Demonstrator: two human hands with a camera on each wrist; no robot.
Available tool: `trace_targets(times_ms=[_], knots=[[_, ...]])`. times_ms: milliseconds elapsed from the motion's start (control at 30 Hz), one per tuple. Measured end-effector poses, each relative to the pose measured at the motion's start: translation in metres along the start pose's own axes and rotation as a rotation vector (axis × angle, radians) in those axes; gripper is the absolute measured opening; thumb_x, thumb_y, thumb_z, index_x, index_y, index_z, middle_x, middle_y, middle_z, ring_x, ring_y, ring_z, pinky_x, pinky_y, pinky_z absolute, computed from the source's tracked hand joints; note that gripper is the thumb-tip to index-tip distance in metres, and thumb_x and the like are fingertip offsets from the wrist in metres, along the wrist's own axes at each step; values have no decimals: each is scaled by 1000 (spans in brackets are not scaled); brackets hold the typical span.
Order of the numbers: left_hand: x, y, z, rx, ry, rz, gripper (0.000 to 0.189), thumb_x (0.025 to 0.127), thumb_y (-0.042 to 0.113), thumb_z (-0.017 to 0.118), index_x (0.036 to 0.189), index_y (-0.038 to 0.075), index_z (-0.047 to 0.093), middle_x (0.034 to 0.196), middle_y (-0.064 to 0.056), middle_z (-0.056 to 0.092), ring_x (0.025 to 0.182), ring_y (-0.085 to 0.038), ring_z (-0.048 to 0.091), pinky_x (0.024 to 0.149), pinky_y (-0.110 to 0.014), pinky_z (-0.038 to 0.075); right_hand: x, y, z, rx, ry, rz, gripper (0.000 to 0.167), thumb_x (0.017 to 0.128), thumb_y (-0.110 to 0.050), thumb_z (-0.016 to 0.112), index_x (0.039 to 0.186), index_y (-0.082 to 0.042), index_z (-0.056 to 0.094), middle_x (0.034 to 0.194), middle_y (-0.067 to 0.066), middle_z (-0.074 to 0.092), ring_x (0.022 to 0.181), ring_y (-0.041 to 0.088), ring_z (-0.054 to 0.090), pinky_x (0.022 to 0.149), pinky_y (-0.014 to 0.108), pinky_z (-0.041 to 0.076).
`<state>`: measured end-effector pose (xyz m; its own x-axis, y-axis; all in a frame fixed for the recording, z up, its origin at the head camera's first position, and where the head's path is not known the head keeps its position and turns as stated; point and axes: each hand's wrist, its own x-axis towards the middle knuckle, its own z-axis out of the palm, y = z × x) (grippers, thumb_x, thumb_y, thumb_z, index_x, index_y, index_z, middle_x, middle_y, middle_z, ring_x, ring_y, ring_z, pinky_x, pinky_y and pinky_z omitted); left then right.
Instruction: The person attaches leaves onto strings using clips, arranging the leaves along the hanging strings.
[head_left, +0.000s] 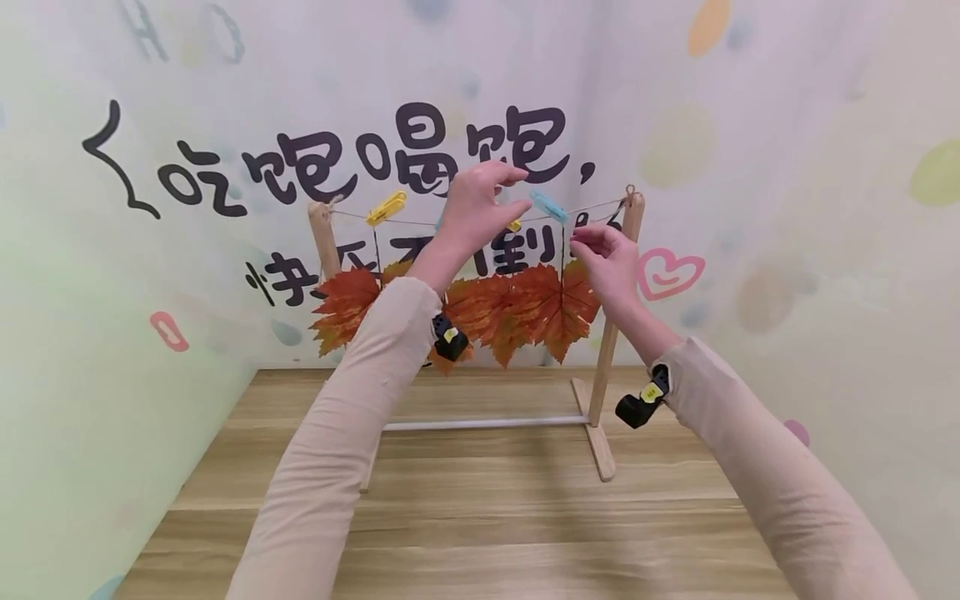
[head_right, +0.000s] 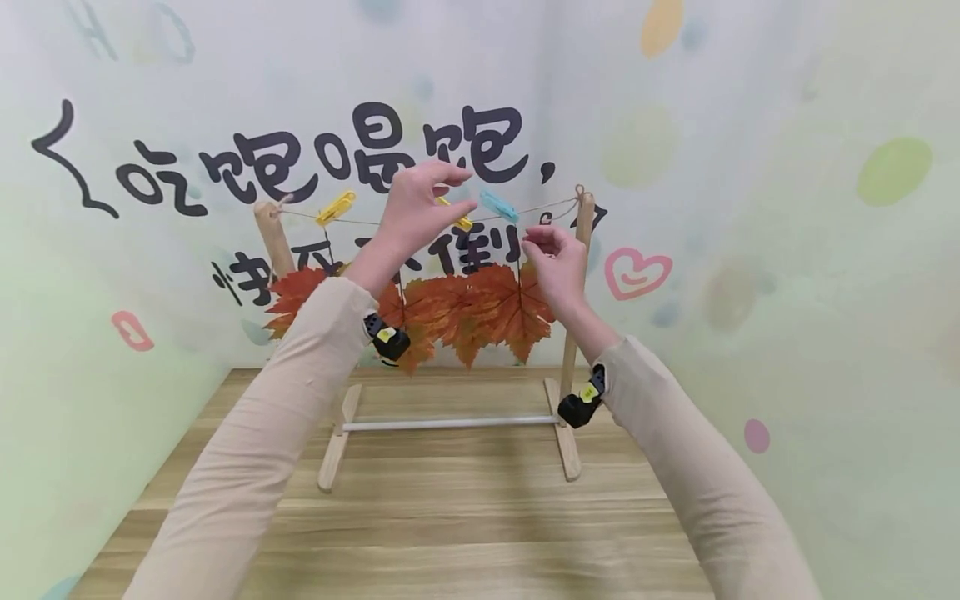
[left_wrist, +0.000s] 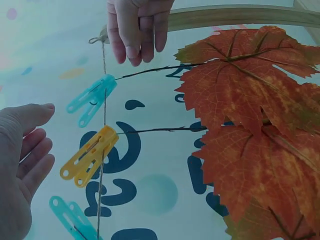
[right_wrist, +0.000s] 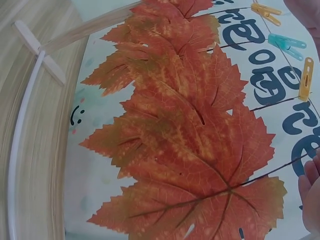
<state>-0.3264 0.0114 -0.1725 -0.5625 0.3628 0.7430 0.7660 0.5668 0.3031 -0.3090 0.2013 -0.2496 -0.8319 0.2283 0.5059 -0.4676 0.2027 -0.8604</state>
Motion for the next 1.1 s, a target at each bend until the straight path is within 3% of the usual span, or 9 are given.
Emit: trace_targets(times_ms=[267, 467, 600, 833, 967, 1100], knots=[[-16, -8, -10, -97, 46, 3, 25, 80, 10, 67, 103, 1, 66, 101, -10, 66, 93, -18, 60, 81, -19, 49, -8, 2, -11, -1, -25, 2, 16, 83, -4, 63, 99, -1, 63, 94, 11, 65, 78, 5, 59, 72, 12, 48], [-33, -13, -13, -125, 23, 41, 22, 78, 6, 68, 99, -1, 66, 99, -11, 66, 91, -20, 60, 78, -24, 51, -17, 9, -20, -53, -64, -24, 25, 83, -4, 63, 105, 8, 59, 84, -8, 62, 75, 3, 58, 66, 12, 47], [-42, -16, -14, -108, -7, 56, 23, 78, 6, 69, 100, -1, 66, 98, -11, 66, 91, -20, 60, 77, -25, 52, -23, 14, -26, -73, -88, -20, 29, 84, -6, 63, 107, 10, 57, 83, -12, 60, 76, 2, 58, 66, 12, 48], [-64, -26, -8, -125, -22, 38, 24, 78, 6, 70, 100, 0, 67, 99, -11, 66, 90, -20, 61, 76, -25, 52, -33, 31, -34, -55, -104, -12, 30, 83, -5, 64, 106, 13, 55, 84, -13, 61, 76, 0, 58, 68, 10, 47], [-82, -34, 0, -145, -20, 42, 23, 76, 5, 71, 98, -1, 67, 96, -12, 67, 87, -22, 62, 74, -28, 53, -41, 45, -38, -52, -118, 0, 31, 83, -5, 65, 106, 13, 55, 81, -15, 61, 74, 0, 58, 68, 10, 47], [-102, -43, 6, -155, -37, 2, 24, 76, 6, 71, 99, -1, 67, 96, -12, 67, 86, -24, 62, 71, -34, 54, -51, 58, -41, -67, -138, 12, 31, 83, -6, 65, 105, 12, 56, 81, -12, 62, 73, 0, 58, 68, 10, 48]])
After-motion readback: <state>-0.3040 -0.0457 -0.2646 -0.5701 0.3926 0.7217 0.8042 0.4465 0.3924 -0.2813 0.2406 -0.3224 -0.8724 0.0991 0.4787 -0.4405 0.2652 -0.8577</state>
